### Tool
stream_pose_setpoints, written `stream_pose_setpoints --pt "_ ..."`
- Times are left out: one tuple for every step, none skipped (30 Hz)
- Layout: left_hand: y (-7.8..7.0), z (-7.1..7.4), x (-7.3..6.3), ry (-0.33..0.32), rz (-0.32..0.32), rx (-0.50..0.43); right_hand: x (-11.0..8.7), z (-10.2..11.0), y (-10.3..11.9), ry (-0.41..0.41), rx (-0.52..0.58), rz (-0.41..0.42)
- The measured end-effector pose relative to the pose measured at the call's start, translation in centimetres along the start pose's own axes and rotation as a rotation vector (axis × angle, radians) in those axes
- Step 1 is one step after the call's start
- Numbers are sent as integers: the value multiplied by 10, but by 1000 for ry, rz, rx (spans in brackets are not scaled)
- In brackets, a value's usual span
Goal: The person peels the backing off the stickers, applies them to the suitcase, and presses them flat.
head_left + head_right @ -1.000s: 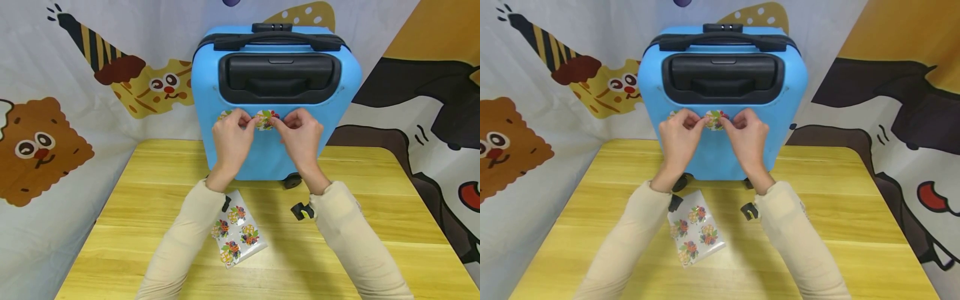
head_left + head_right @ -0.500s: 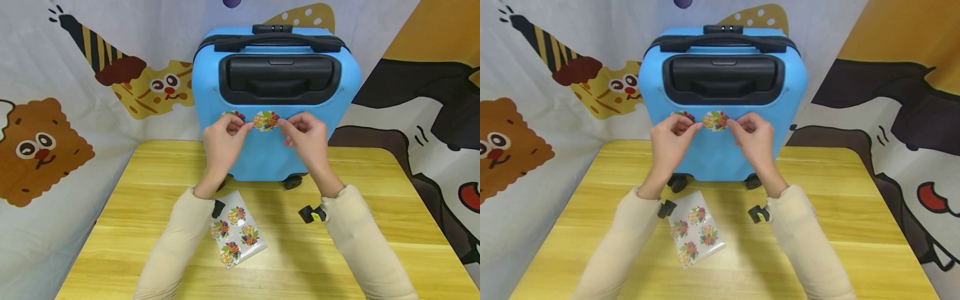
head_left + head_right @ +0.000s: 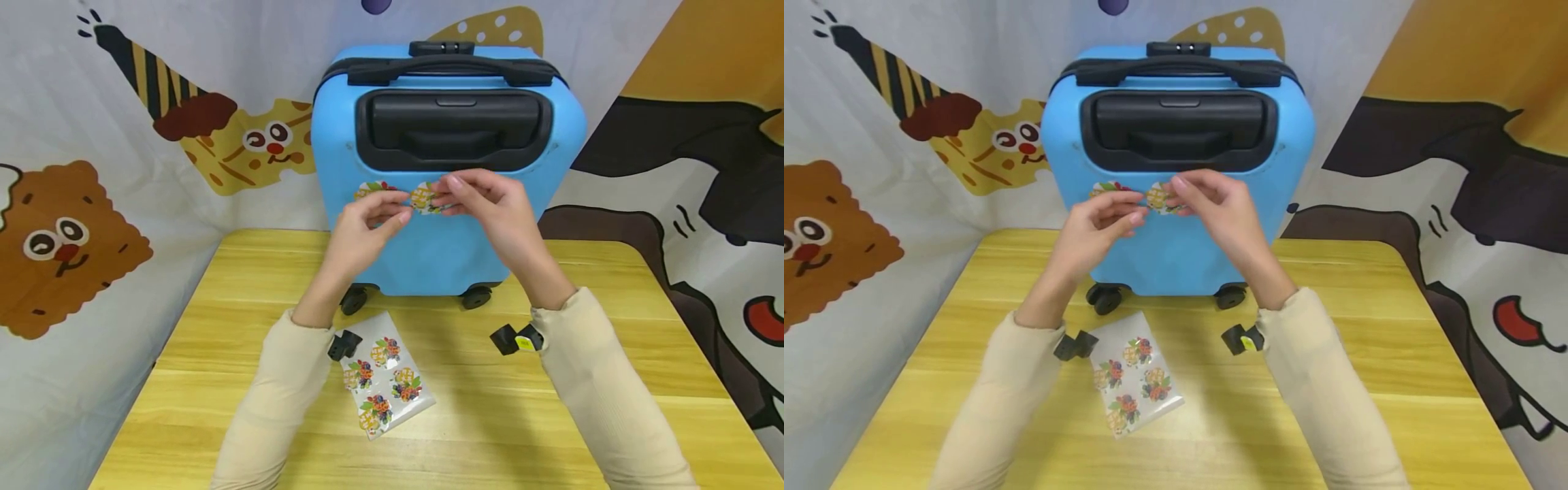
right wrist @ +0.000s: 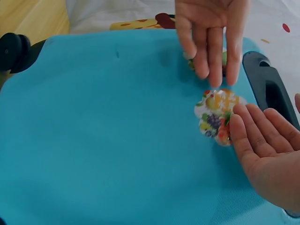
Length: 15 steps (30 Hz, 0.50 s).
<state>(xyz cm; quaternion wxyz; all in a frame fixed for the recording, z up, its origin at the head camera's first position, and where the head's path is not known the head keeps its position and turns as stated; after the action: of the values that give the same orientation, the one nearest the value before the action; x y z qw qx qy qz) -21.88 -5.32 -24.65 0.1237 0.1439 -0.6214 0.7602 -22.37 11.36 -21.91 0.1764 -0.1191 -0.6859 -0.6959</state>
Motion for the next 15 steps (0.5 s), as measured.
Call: stream_pose_setpoints --pt "1 -1 0 12 7 -3 1 -2 1 9 13 9" --pt "1 -2 0 23 16 -7 2 -4 2 15 24 14" --pt "2 -3 0 31 22 -13 3 -5 1 21 32 14" --pt "3 -4 1 38 28 -22 3 -6 0 25 30 15" --pt "4 -5 1 43 32 -29 3 -7 -2 26 22 12" --pt "4 -5 1 46 34 -33 3 -7 -5 26 11 5" --pt "5 -6 1 48 36 -36 2 -7 -9 25 -3 -8" --pt "5 -6 1 49 36 -39 1 -6 -13 26 -19 -26" --pt "5 -6 1 50 35 -40 0 -6 -18 28 -34 -46" --pt "5 -6 1 50 32 -39 -1 -5 -23 29 -49 -68" --pt "5 -6 1 49 30 -37 -3 -4 -28 30 -59 -95" --pt "5 -6 1 48 27 -35 -4 -4 -33 31 -68 -121" --pt "5 -6 1 48 26 -34 -6 -3 -37 34 -77 -142" --pt "5 -7 1 48 26 -32 -7 -2 -40 36 -85 -156" --pt "5 -7 1 48 26 -29 -7 -2 -41 35 -90 -161"
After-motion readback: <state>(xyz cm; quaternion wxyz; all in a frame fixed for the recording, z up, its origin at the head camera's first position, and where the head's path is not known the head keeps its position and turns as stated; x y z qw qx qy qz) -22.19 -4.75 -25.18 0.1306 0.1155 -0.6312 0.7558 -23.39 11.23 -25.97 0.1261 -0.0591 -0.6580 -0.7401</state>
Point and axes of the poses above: each hand's wrist, its own x-axis towards the middle knuckle, its own z-axis out of the back of the hand, y = z × x, the point moved 6 cm from there along x, towards the middle knuckle, and after that the axes turned 11 degrees about -y, right-handed, at the moved point
